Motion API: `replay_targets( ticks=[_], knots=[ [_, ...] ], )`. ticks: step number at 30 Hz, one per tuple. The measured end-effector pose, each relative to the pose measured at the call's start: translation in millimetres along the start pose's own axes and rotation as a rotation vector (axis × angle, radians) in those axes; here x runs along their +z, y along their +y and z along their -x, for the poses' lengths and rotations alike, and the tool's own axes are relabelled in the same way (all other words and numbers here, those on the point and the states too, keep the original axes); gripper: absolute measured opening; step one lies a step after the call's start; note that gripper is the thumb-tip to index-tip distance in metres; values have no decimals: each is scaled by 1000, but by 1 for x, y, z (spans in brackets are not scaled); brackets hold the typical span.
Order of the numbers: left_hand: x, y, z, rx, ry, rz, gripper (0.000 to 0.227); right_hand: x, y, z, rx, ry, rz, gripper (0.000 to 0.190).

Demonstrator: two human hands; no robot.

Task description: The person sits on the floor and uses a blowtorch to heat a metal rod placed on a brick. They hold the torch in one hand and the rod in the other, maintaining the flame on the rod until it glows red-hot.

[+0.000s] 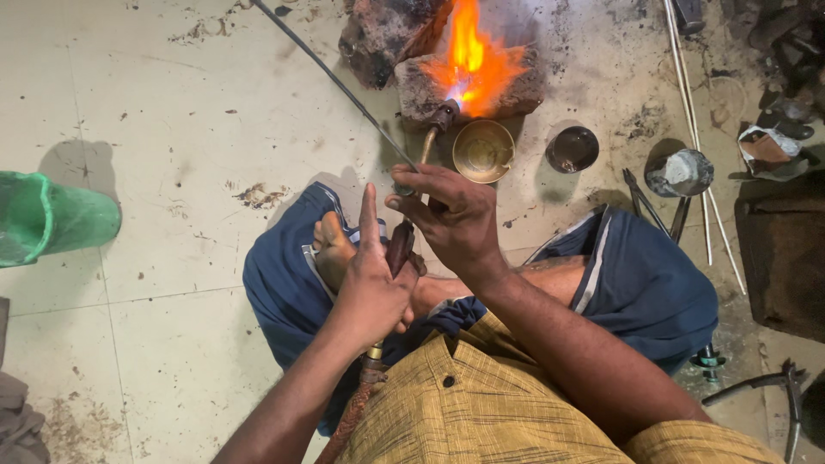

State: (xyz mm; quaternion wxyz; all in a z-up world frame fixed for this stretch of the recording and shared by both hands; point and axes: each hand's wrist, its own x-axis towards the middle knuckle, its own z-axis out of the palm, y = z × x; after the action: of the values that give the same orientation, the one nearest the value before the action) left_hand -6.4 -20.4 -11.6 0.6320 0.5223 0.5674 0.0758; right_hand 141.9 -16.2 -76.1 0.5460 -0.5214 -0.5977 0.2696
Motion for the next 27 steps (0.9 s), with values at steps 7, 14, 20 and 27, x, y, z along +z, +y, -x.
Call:
replay_targets(
  ticks=[7,14,20,27],
  knots=[
    [-5,5,3,-58,30,-24,112,-45,-5,11,97,94,-182,43],
    [-7,1,0,-40,27,-18,106,-121,-10,81,555,3,356,42],
    [-7,-4,-5,46,43,21,106,-125,-14,119,679,-306,518,41],
    [-9,3,-1,-106,16,1,105,-73,-6,105,588,-460,514,33]
  ],
)
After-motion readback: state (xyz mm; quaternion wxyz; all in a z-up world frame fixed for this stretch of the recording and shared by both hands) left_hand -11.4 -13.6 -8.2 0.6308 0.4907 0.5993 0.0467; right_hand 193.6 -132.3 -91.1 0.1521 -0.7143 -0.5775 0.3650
